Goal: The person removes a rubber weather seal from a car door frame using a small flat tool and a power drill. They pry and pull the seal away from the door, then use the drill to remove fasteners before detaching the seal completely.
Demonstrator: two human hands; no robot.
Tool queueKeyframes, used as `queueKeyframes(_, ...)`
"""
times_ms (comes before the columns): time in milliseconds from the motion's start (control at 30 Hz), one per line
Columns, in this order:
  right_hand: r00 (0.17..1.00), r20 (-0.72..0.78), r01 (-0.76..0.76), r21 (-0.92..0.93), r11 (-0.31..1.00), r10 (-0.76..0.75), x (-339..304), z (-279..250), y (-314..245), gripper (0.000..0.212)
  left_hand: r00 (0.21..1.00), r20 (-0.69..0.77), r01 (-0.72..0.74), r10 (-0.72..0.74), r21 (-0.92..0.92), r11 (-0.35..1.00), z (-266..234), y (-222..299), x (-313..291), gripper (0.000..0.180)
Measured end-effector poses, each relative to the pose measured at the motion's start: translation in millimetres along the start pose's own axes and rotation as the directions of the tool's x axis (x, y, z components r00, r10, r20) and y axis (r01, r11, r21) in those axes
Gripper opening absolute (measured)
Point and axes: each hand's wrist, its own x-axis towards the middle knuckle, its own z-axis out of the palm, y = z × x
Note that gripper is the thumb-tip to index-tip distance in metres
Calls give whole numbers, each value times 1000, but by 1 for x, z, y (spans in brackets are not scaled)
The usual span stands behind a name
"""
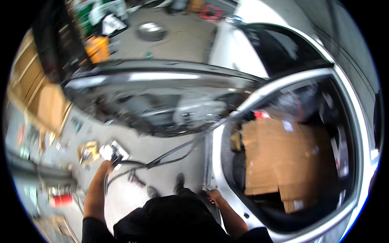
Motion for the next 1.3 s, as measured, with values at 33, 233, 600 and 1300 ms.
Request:
queueKeyframes(33,1000,-2,-4,-38,999,4,0,1,-1,34,999,28,42,-39,-121,992,4,0,0,40)
queueKeyframes(233,990,91,107,5,994,-107,-1,-2,1,22,997,-62,-54,49,-78,995,8,20,-21,28)
queueKeyframes(600,931,205,339,-185,922,-301,-4,12,-42,28,987,-89,-144,131,-159,977,-89,35,-51,37)
queueKeyframes(1300,637,742,533,-226,816,-210,-80,217,-226,34,873,-382,-476,304,-531,701,-21,141,-151,30)
